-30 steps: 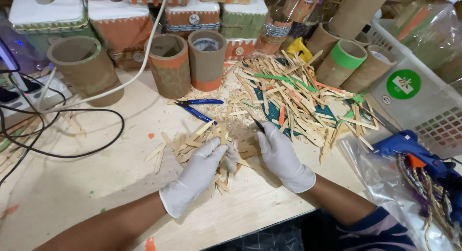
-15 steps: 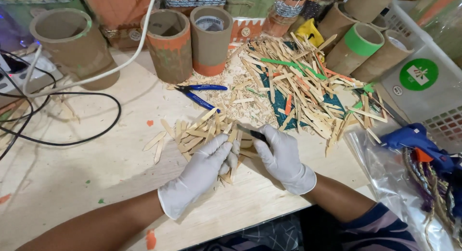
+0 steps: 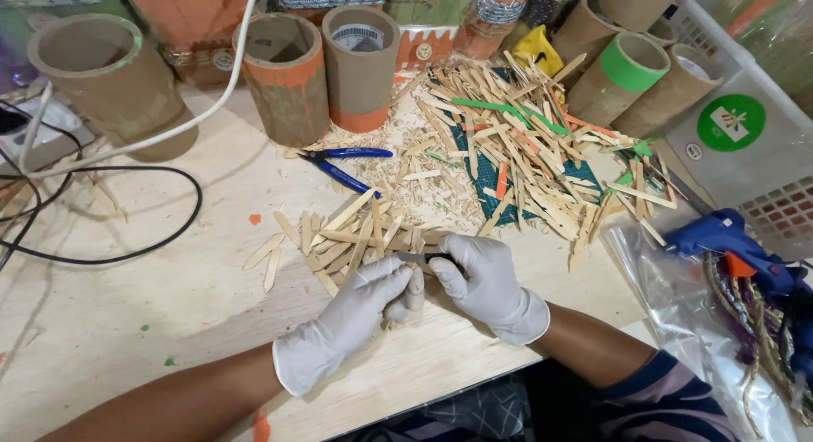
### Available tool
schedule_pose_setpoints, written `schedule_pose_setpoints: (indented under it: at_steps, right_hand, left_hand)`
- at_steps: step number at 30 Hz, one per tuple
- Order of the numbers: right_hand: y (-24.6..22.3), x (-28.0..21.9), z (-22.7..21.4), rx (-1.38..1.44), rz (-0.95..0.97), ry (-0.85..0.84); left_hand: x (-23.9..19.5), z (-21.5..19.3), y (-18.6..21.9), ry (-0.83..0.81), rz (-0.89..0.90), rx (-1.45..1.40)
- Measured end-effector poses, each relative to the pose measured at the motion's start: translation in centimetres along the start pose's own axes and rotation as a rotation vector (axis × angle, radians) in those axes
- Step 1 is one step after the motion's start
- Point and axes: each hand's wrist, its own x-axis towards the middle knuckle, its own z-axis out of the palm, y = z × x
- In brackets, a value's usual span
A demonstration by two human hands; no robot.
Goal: Trimming and cutting popsicle sticks using a craft knife and pliers on a workshop table.
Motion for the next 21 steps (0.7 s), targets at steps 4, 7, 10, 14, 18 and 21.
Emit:
schedule_pose_setpoints:
  at_steps: [4, 7, 10, 14, 18, 21]
  right_hand:
    - [0.2, 0.0, 0.1, -0.035, -0.002, -0.001]
    - [-0.4, 0.2, -0.2, -0.046, 0.017, -0.009]
    - [-1.1, 0.5, -0.4, -0.028, -0.011, -0.026]
    - [-0.9, 0.3, -0.2, -0.263, -0.206, 0.031]
    - [-0.7, 0.3, -0.5, -0.280, -0.281, 0.081]
    - [-0.5, 0.5, -0.7, -0.309, -0.332, 0.111]
  left_hand:
    - [0.7, 0.0, -0.3, -0.033, 0.023, -0.018]
    - [0.9, -0.2, -1.0, -0.063, -0.015, -0.112]
    - [0.5, 0.0, -0.5, -0.085, -0.076, -0.128]
    - [-0.4, 0.4, 0.1, -0.135, -0.172, -0.122]
    - [-1.0, 1.2, 0.4, -0.168, -0.231, -0.293]
    - [-1.4, 1.4, 0.1, -0.230, -0.235, -0.351]
